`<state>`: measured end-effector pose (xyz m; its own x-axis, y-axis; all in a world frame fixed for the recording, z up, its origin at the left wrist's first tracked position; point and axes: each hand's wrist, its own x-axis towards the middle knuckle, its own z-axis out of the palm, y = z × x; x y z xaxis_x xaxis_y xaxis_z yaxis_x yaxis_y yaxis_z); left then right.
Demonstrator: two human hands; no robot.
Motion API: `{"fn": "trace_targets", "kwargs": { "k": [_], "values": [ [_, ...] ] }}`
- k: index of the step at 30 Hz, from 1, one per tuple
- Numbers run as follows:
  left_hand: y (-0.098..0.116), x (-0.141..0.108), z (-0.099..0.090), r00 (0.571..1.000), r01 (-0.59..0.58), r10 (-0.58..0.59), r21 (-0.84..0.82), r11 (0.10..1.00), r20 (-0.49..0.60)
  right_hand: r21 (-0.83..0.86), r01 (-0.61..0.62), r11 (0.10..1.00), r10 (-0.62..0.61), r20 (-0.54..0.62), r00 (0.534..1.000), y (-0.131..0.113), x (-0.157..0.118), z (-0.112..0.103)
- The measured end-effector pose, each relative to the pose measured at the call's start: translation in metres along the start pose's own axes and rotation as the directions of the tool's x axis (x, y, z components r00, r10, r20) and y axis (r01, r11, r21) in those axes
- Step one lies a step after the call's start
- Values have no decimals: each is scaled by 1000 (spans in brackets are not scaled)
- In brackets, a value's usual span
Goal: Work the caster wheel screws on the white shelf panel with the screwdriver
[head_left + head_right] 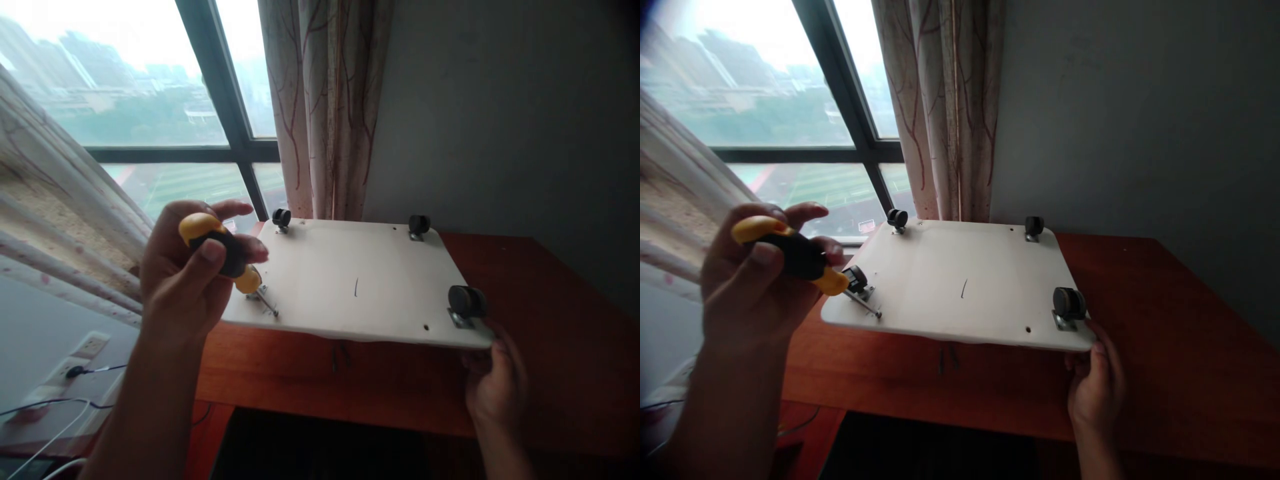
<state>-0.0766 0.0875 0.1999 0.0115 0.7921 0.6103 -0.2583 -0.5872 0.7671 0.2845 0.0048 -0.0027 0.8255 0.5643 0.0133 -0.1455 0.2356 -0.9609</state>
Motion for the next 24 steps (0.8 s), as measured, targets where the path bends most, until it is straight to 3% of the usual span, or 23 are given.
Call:
{"fn": "trace_targets", "kwargs": {
  "k": [9, 14, 19, 24],
  "values": [
    [-2, 3, -3, 990, 90, -99, -83, 992, -104, 14, -8, 1000, 8, 10, 1000, -2, -1, 1],
    [-1, -1, -1, 994, 46, -43, 24, 999, -95, 10, -23, 1000, 23, -4, 1000, -2, -1, 2],
    [-1, 0, 2, 998, -9, 10, 12, 1000, -56, 7, -16, 1000, 16, 7, 1000, -2, 0, 2],
    [0, 1, 0, 996, 52, -53, -19, 998, -68, 4, -7, 1000, 7, 10, 1000, -3, -1, 2]
  ]
}}
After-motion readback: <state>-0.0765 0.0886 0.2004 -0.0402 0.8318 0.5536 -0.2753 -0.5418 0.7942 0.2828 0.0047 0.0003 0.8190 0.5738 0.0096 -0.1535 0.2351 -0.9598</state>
